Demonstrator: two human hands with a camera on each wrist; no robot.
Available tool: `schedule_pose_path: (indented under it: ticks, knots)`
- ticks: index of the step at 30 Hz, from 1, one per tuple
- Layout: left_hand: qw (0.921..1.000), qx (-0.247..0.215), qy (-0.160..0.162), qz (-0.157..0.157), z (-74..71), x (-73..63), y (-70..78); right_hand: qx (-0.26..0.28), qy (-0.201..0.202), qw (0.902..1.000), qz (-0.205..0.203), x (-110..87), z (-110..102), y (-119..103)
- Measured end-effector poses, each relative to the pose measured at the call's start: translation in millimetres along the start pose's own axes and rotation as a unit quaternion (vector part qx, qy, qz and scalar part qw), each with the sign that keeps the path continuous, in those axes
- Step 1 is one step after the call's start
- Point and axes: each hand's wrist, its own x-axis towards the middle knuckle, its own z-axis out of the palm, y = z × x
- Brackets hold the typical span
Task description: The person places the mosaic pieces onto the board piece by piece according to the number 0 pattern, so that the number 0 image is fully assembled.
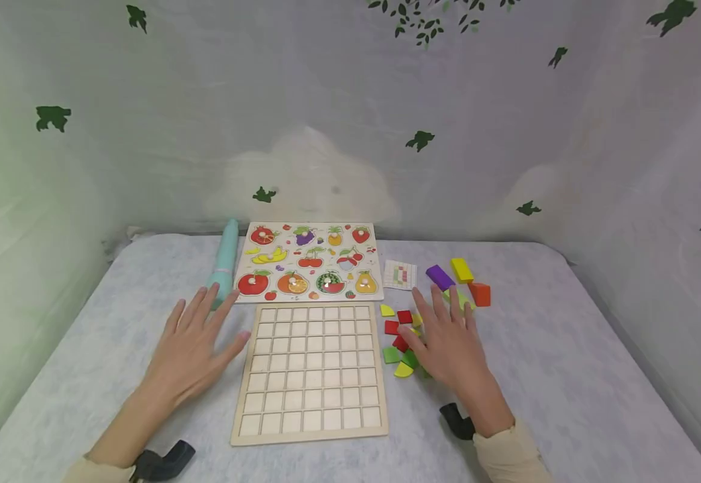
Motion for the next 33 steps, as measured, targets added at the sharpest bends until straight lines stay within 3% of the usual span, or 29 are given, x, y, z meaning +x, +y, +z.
schedule_pose_path:
  ticks: [5, 9, 15, 17, 24, 29, 33]
  knots:
    - [0.9957, -0.090, -0.005, 0.022, 4.4, 10.8, 5.3, 0.037, 0.001, 0.9982, -0.047, 18.9, -6, -5]
    - [0.9870, -0.157, -0.033, 0.009, 12.0, 16.9, 7.2, 0.080, -0.014, 0.9948, -0.061, 35.5, -10, -9]
    - [0.9702, -0.233, -0.065, -0.011, 27.9, 19.1, 5.2, 0.131, -0.064, 0.9888, -0.033, 55.4, -7, -16]
    - [0.9692, -0.237, -0.066, -0.010, 33.7, 18.2, 3.8, 0.135, -0.068, 0.9883, -0.022, 61.1, 0, -17]
    - [0.9809, -0.190, -0.042, 0.008, 42.7, 11.3, 0.6, 0.108, -0.063, 0.9918, -0.025, 70.6, 23, -16]
    - [0.9850, -0.168, -0.020, 0.035, 45.6, 12.1, 0.2, 0.093, -0.058, 0.9939, -0.016, 70.5, 25, -15]
    - [0.9861, -0.158, -0.004, 0.053, 46.7, 14.6, -0.7, 0.100, -0.060, 0.9925, -0.034, 71.5, 22, -14]
